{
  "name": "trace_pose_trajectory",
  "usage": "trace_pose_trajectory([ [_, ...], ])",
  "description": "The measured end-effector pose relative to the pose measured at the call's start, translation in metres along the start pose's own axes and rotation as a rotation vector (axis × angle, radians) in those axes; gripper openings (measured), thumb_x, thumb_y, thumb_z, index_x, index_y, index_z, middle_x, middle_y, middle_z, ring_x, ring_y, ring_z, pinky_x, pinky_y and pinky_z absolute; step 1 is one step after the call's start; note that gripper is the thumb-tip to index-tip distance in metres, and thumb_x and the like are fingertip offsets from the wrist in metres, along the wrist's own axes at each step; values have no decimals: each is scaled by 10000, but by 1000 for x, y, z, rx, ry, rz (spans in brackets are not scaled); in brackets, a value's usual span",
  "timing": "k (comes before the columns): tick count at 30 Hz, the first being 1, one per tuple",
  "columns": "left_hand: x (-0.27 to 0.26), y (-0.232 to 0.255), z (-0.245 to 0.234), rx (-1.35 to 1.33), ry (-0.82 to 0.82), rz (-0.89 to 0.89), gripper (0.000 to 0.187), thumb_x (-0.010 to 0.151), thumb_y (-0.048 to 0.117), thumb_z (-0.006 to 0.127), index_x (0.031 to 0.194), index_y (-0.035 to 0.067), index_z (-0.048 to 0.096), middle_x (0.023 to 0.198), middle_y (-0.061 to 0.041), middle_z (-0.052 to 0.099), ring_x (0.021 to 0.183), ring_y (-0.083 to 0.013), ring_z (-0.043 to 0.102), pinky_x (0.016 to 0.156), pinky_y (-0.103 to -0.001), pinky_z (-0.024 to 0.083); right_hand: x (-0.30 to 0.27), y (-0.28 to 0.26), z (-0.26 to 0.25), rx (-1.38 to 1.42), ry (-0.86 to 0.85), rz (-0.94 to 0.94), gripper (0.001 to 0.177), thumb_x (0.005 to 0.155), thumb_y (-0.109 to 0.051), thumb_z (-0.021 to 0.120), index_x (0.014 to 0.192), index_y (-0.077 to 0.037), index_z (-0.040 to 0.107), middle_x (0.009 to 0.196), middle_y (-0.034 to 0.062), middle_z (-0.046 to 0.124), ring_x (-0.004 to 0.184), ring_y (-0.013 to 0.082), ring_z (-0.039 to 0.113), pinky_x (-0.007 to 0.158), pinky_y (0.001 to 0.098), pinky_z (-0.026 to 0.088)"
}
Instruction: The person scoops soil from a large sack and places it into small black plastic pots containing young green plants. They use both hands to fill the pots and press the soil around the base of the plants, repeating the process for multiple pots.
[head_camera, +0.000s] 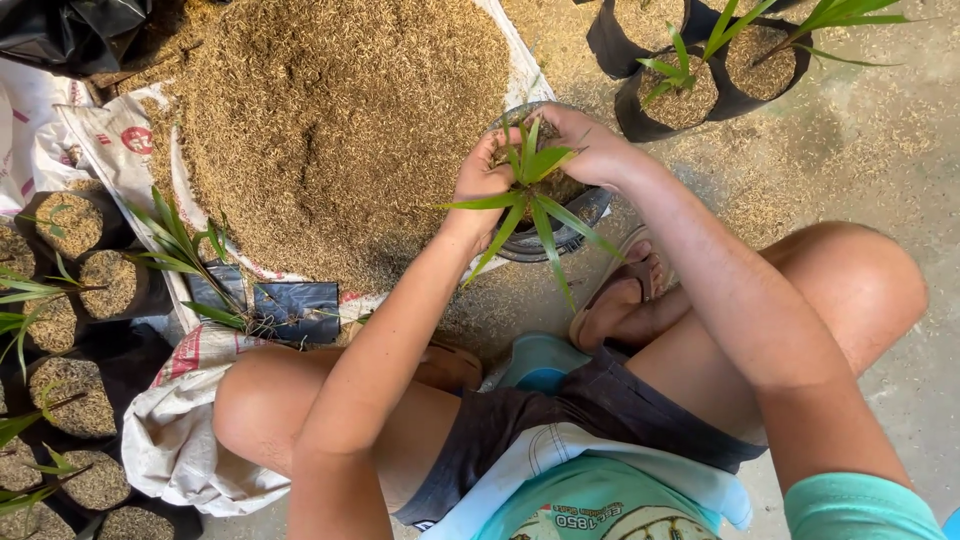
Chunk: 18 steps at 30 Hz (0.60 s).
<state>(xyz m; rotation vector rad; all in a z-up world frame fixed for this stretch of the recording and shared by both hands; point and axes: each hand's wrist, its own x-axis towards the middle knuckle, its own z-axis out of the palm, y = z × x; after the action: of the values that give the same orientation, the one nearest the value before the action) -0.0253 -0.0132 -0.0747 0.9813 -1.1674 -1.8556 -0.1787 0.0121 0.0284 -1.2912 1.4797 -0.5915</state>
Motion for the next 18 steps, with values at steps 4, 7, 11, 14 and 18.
trace_pose_trajectory([
  [4, -6, 6, 6, -42, 21, 0, 314, 913, -22, 728, 1204, 38, 628, 1115, -176, 621, 937, -255, 657, 871, -368, 503, -3, -5, -5, -81, 12, -9, 284, 979, 5, 542, 1254, 40, 605, 1342, 350, 540, 1326, 588, 406, 1067, 679, 326],
  [7, -2, 2, 3, -70, 12, -23, 366, 892, -10, 762, 1227, 45, 623, 1136, -144, 613, 911, -219, 673, 840, -340, 530, 8, 17, -8, -140, 29, -25, 255, 969, -16, 600, 1210, 58, 638, 1291, 351, 584, 1291, 593, 448, 1030, 680, 358],
  [11, 2, 6, -7, 166, -71, 40, 386, 878, 47, 798, 1226, 87, 638, 1183, -151, 622, 1112, -297, 607, 988, -416, 444, 37, 74, -14, -215, 44, -84, 262, 975, -70, 654, 1223, 12, 674, 1256, 323, 625, 1260, 584, 480, 1004, 669, 395],
  [14, -4, 26, -4, 512, -205, 96, 376, 894, 2, 737, 1248, 80, 637, 1272, -194, 572, 1293, -393, 514, 1141, -551, 350, 28, 54, -8, -242, 39, -91, 249, 963, -38, 658, 1205, 12, 694, 1211, 330, 648, 1236, 584, 505, 1029, 663, 389],
  [18, -21, 83, 16, 776, -370, -2, 584, 832, -239, 566, 1353, 25, 585, 1430, -208, 495, 1391, -403, 433, 1182, -579, 284, 7, 15, -11, -302, 69, -62, 229, 945, -60, 697, 1166, -17, 733, 1146, 267, 701, 1209, 530, 558, 994, 608, 439],
])
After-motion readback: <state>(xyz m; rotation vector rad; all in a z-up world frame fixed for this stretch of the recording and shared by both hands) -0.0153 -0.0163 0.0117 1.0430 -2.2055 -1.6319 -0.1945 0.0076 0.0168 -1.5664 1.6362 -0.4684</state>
